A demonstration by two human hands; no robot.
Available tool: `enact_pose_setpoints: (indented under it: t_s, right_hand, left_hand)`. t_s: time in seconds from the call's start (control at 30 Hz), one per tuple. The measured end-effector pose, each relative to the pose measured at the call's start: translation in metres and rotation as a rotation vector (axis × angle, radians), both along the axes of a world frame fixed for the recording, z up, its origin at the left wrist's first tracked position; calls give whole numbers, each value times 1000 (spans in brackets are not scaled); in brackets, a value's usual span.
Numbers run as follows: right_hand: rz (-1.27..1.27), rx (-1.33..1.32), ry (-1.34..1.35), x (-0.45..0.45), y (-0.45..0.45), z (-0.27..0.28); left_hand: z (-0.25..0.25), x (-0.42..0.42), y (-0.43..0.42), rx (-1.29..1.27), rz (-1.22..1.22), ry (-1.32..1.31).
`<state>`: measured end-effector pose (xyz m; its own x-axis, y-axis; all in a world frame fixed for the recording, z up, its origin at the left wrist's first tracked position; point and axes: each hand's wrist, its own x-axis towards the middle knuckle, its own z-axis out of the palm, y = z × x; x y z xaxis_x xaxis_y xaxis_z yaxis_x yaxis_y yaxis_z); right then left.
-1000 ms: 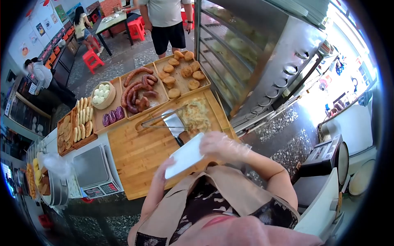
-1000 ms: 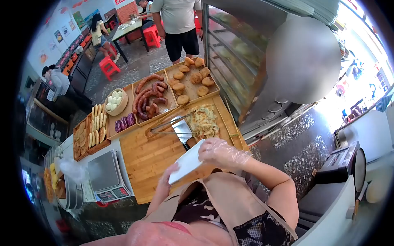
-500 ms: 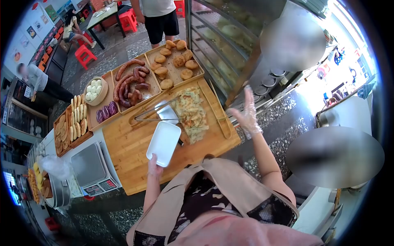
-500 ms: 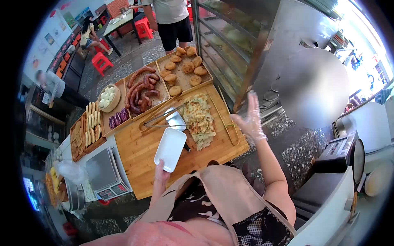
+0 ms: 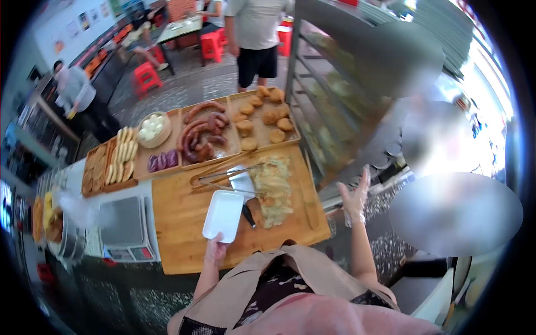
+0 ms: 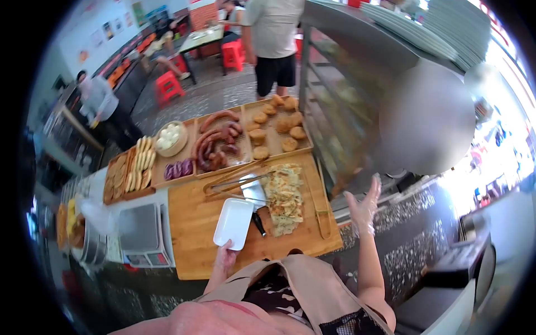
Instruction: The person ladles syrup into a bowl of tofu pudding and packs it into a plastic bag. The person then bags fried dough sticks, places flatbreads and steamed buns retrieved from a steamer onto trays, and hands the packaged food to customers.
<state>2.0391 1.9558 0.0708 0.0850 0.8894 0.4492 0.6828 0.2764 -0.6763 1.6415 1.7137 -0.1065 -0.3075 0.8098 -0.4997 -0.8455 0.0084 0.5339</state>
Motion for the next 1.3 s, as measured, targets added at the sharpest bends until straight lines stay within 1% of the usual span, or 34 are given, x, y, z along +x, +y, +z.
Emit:
enact_pose_setpoints:
  t_s: [0.03, 0.07, 0.1, 0.13, 0.17, 0.2, 0.23, 0.27, 0.3, 0.37, 0.4, 0.47, 0.5, 0.57, 0.63, 0.67, 0.77, 0.83, 0.97, 1.03, 1.17, 1.23, 1.27, 1.3]
  right_hand:
    - [40, 65, -51, 0, 2, -4]
    - [-1, 37, -104, 5, 7, -17]
    - [-21, 77, -51, 6, 13, -28]
    - [29, 50, 109, -7, 7, -8]
    - [30, 129, 48, -1, 15, -19]
    - [3, 111, 49, 1, 20, -25]
    - [0, 94, 111, -2, 22, -26]
    - [-25, 72, 168, -4, 25, -29]
    - [-41, 95, 168, -1, 29, -38]
    - [-93, 111, 140, -5, 33, -36]
    - [-78, 107, 134, -8, 34, -32]
    - [-180, 5, 222, -14, 36, -22]
    - [-191, 1, 228, -21, 32, -11]
    - [-174, 28, 232, -20, 39, -12]
    - [-167, 47, 247, -23, 40, -8]
    - [-158, 46, 241, -27, 40, -5]
    - [-137, 60, 250, -32, 42, -4]
    - [-7, 65, 402, -33, 48, -9]
    - [5, 64, 326, -37, 46, -4]
    - [53, 109, 396, -39, 44, -6]
    - [57, 57, 338, -55, 25, 17]
    - [-278, 232, -18, -69, 18, 19]
    - [-269, 229, -10, -78, 20, 12]
    - [-154, 288, 53, -89, 23, -1]
  left_hand:
    - [3, -1, -4, 23, 25, 7]
    - [-7, -5, -5, 33, 39, -36]
    - [-3, -5, -6, 61, 37, -51]
    - [2, -6, -7, 92, 39, -59]
    - [-5, -10, -7, 62, 30, -61]
    - [-12, -14, -8, 27, 3, -68]
    - [-5, -14, -11, 33, 85, -62]
    - [1, -13, -11, 31, 66, -39]
    - [6, -12, -10, 26, 26, -20]
    - [9, -11, -10, -4, 58, -13]
    - [8, -10, -12, -33, 53, -3]
    - [8, -10, -16, -37, 70, -8]
    - [7, -11, -18, -46, 64, 21]
    - [-4, -9, -22, -58, 69, 32]
    - [-16, -14, -26, -156, 29, 82]
    - [-21, -14, -27, -158, 38, 75]
    - [-23, -10, -24, -196, 82, 110]
    - [-26, -10, -20, -202, 128, 96]
    - [-16, -8, -19, -238, 159, 92]
    - [-18, -10, -19, -226, 152, 67]
    - [-31, -13, -18, -240, 188, 56]
    - [-42, -13, -17, -224, 182, 1]
    - [-47, -13, -16, -225, 193, 7]
    - [-43, -12, -14, -245, 217, 30]
